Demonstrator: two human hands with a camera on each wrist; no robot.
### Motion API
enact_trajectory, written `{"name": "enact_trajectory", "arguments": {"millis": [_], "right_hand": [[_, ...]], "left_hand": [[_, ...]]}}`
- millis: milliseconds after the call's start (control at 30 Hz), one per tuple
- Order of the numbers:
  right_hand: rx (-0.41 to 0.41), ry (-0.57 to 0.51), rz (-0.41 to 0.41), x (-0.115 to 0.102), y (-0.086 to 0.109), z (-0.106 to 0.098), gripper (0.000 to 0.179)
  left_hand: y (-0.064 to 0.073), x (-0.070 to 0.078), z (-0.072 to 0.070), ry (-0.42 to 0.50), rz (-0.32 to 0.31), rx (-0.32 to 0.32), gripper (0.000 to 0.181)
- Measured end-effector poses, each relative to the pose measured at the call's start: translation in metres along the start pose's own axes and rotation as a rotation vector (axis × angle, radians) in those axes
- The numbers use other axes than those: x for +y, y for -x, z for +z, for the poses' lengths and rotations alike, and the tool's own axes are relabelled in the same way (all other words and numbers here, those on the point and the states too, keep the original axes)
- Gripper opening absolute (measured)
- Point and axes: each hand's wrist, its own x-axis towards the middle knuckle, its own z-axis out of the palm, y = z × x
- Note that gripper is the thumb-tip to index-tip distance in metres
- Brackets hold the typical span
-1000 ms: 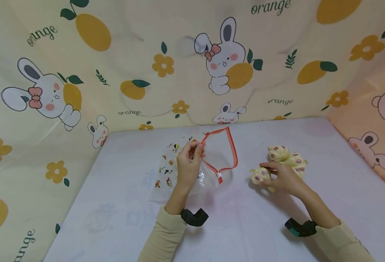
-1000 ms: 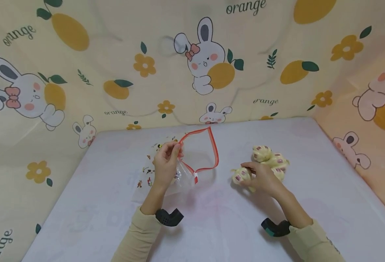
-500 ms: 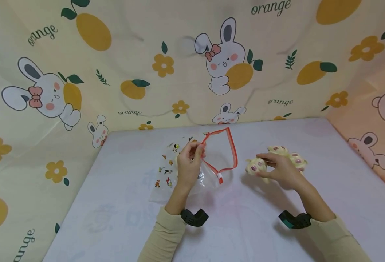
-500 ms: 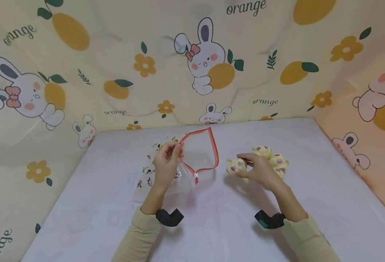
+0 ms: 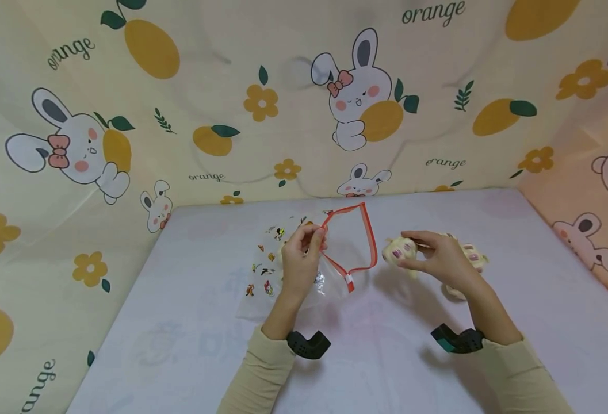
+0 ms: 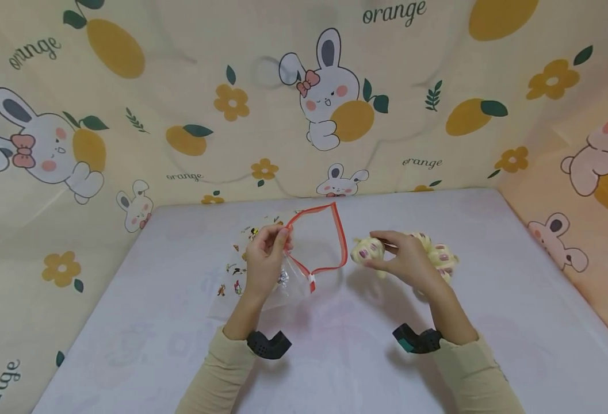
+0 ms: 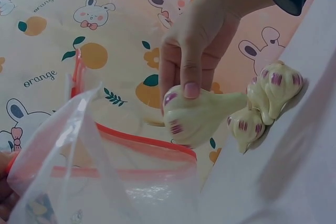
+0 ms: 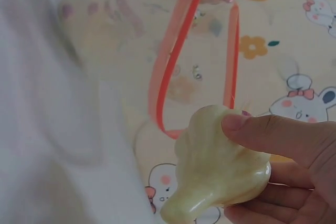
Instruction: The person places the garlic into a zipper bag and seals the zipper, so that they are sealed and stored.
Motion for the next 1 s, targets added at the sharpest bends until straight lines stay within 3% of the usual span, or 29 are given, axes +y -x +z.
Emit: {"name": "enact_trajectory", "arguments": {"millis": [567,1000], "right_hand": [[0.022,-0.076,0.046,-0.021,-0.012,-0.001,0.061],[0.029,-0.15,0.056,-0.034,-0.018,0.0,0.06]], "left_hand": [[0.001,0.002,-0.001,0.004,-0.017,-0.002,0.024],[-0.001,0.0,-0.001,0.003,0.018,0.002,0.024]]}}
